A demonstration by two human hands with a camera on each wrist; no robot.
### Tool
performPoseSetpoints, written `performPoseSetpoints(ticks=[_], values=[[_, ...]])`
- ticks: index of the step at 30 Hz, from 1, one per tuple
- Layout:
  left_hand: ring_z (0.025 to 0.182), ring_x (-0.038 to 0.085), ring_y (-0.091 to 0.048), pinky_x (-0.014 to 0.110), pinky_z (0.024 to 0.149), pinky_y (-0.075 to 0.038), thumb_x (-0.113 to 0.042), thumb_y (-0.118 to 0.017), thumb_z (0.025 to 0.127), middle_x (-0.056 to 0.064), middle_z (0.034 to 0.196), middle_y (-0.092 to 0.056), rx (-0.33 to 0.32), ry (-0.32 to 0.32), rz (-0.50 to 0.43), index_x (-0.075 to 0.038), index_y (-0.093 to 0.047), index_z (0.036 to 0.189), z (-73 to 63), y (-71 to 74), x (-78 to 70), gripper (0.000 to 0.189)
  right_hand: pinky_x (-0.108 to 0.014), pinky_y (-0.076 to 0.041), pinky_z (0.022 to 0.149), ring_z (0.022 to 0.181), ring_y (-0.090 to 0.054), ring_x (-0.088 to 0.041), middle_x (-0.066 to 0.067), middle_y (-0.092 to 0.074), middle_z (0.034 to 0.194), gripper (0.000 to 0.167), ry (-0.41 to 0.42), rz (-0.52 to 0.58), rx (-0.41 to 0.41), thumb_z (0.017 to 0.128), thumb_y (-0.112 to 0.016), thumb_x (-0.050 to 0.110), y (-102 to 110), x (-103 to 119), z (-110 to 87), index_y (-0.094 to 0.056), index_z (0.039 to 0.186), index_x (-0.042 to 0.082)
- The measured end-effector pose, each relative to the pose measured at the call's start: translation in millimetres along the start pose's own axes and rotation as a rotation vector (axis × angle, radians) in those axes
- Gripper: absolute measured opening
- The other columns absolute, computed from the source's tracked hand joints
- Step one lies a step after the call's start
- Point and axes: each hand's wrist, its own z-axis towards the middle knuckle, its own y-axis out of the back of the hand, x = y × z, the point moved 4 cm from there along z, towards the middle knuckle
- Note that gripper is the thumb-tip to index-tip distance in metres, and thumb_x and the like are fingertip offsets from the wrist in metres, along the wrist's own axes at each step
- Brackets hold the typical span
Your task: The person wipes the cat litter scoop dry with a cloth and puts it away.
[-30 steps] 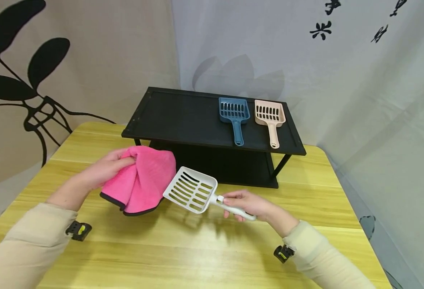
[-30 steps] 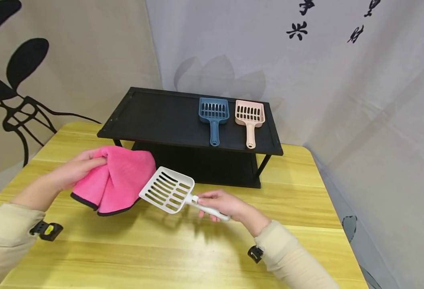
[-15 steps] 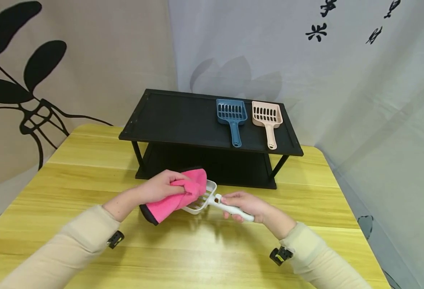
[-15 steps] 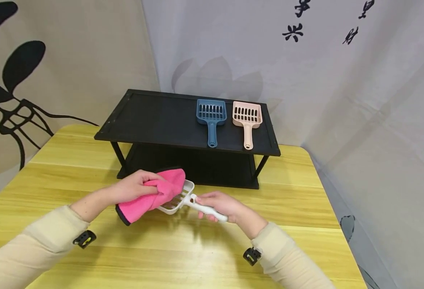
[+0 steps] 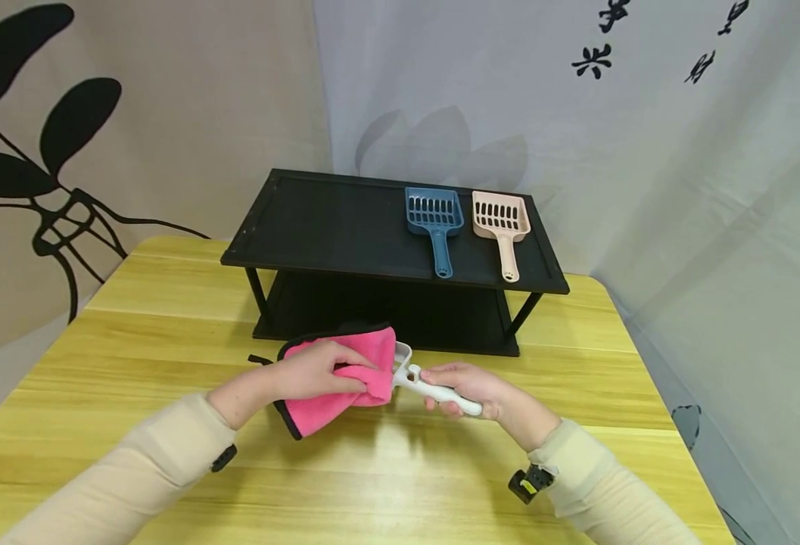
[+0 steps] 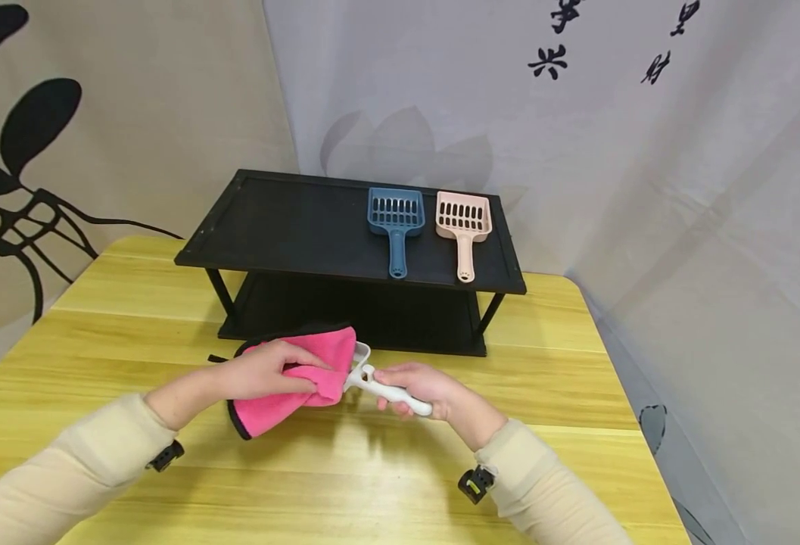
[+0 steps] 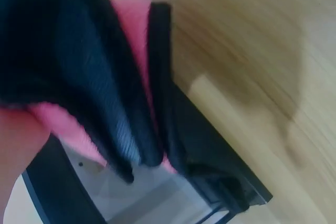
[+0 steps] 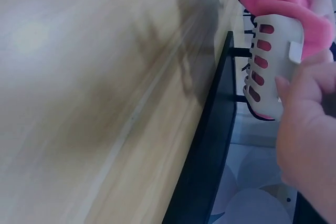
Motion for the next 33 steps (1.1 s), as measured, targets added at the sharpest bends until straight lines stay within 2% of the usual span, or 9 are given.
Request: performPoseSetpoints(ticks=[3, 8, 13, 21, 24, 28, 33], values=[[0.077, 0.004, -0.051, 0.017, 0.064, -0.044, -0.033, -0.069, 0.083, -0.008, 0.095, -0.069, -0.025, -0.025, 0.041, -0.018, -0.072, 0.104, 0.3, -1.4, 2.3, 0.026, -0.011, -0.036, 0.043, 0.042, -0.045, 0.001, 0.004, -0.061, 0.068, 0.023, 0.005, -0.021, -0.005, 0.101, -0.038, 0.021, -2, 2, 0.1, -0.049, 0.106, 0.001], [0.075, 0.001, -0.051, 0.017, 0.063, -0.043, -0.033, -0.069, 0.083, -0.011, 0.09, -0.068, -0.011, -0.053, 0.069, -0.02, -0.072, 0.1, -3.8, 0.9, 8.9, 0.022, -0.011, -0.035, 0.041, 0.042, -0.045, 0.001, 0.004, -0.061, 0.068, 0.023, 0.044, -0.08, 0.001, 0.1, -0.039, 0.019, -4, 5, -2.3, -0.052, 0.104, 0.0], [0.069, 0.001, -0.049, 0.017, 0.06, -0.04, -0.032, -0.07, 0.083, -0.013, 0.081, -0.063, -0.005, -0.036, 0.091, -0.022, -0.072, 0.096, -10.7, 5.4, 16.1, 0.016, -0.011, -0.035, 0.041, 0.042, -0.045, 0.001, 0.004, -0.061, 0.068, 0.025, 0.064, -0.113, 0.013, 0.1, -0.04, 0.019, -3, 7, -5.3, -0.053, 0.106, -0.002], [0.081, 0.0, -0.056, 0.019, 0.073, -0.047, -0.028, -0.071, 0.082, -0.013, 0.091, -0.069, -0.061, -0.059, 0.197, -0.02, -0.073, 0.098, -17.8, 15.2, 18.1, 0.018, -0.012, -0.035, 0.041, 0.042, -0.045, 0.001, 0.004, -0.061, 0.068, 0.028, 0.083, -0.139, 0.003, 0.099, -0.043, 0.019, 1, 9, -11.0, -0.052, 0.109, -0.005], [0.08, 0.002, -0.056, 0.02, 0.072, -0.047, -0.026, -0.072, 0.081, -0.01, 0.091, -0.07, -0.098, -0.048, 0.212, -0.019, -0.073, 0.097, -21.6, 21.3, 21.6, 0.018, -0.013, -0.035, 0.04, 0.041, -0.045, 0.0, 0.004, -0.062, 0.067, 0.03, 0.096, -0.161, -0.007, 0.099, -0.044, 0.018, 2, 10, -12.3, -0.052, 0.112, -0.008], [0.075, 0.005, -0.053, 0.019, 0.065, -0.047, -0.022, -0.071, 0.082, -0.006, 0.091, -0.07, -0.149, 0.012, 0.153, -0.016, -0.073, 0.098, -30.6, 31.2, 34.9, 0.018, -0.013, -0.035, 0.04, 0.04, -0.045, 0.0, 0.005, -0.062, 0.066, 0.036, 0.089, -0.221, -0.043, 0.098, -0.046, 0.017, 6, 9, -15.9, -0.05, 0.117, -0.013], [0.074, 0.01, -0.053, 0.02, 0.064, -0.048, -0.012, -0.068, 0.084, 0.003, 0.09, -0.068, -0.265, 0.07, 0.031, -0.007, -0.071, 0.101, -41.1, 53.6, 44.2, 0.018, -0.013, -0.035, 0.04, 0.041, -0.044, -0.001, 0.004, -0.061, 0.065, 0.04, 0.067, -0.293, -0.085, 0.097, -0.047, 0.018, 13, 6, -20.3, -0.049, 0.122, -0.014]])
